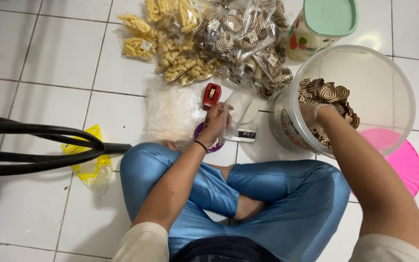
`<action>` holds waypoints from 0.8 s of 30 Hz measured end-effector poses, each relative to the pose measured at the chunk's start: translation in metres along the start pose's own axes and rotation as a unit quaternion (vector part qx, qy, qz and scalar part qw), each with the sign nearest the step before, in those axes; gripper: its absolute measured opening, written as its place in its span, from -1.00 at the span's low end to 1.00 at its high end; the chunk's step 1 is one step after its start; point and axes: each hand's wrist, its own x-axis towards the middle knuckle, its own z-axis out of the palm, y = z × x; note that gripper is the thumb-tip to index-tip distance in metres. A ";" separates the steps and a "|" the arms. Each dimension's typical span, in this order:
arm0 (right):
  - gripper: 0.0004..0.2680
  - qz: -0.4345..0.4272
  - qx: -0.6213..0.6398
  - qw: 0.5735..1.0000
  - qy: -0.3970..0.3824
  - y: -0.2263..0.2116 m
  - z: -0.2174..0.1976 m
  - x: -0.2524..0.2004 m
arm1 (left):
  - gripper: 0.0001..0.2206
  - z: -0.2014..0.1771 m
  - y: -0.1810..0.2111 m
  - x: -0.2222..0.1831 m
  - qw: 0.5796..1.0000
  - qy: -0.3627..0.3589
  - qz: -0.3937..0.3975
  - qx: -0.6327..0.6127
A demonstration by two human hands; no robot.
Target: The person is sitting on the floor, manually packing spiral cookies into a large plastic bucket and small plastic bags, using a scale to weigh portions.
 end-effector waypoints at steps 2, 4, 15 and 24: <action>-0.70 0.000 0.010 1.000 0.000 -0.004 0.001 -0.003 | -0.85 0.004 0.011 -0.008 1.000 0.003 0.007 0.001; -0.69 -0.015 0.005 1.000 0.008 -0.019 -0.013 -0.027 | -0.86 0.003 0.010 -0.007 1.000 0.008 0.006 -0.002; -0.86 -0.010 0.129 0.989 0.071 0.011 -0.030 -0.070 | -0.84 0.001 0.010 -0.005 0.995 0.008 -0.011 0.096; -0.82 -0.254 0.277 0.915 0.149 -0.036 -0.020 -0.135 | -0.86 -0.003 0.001 0.000 1.000 -0.028 -0.006 0.012</action>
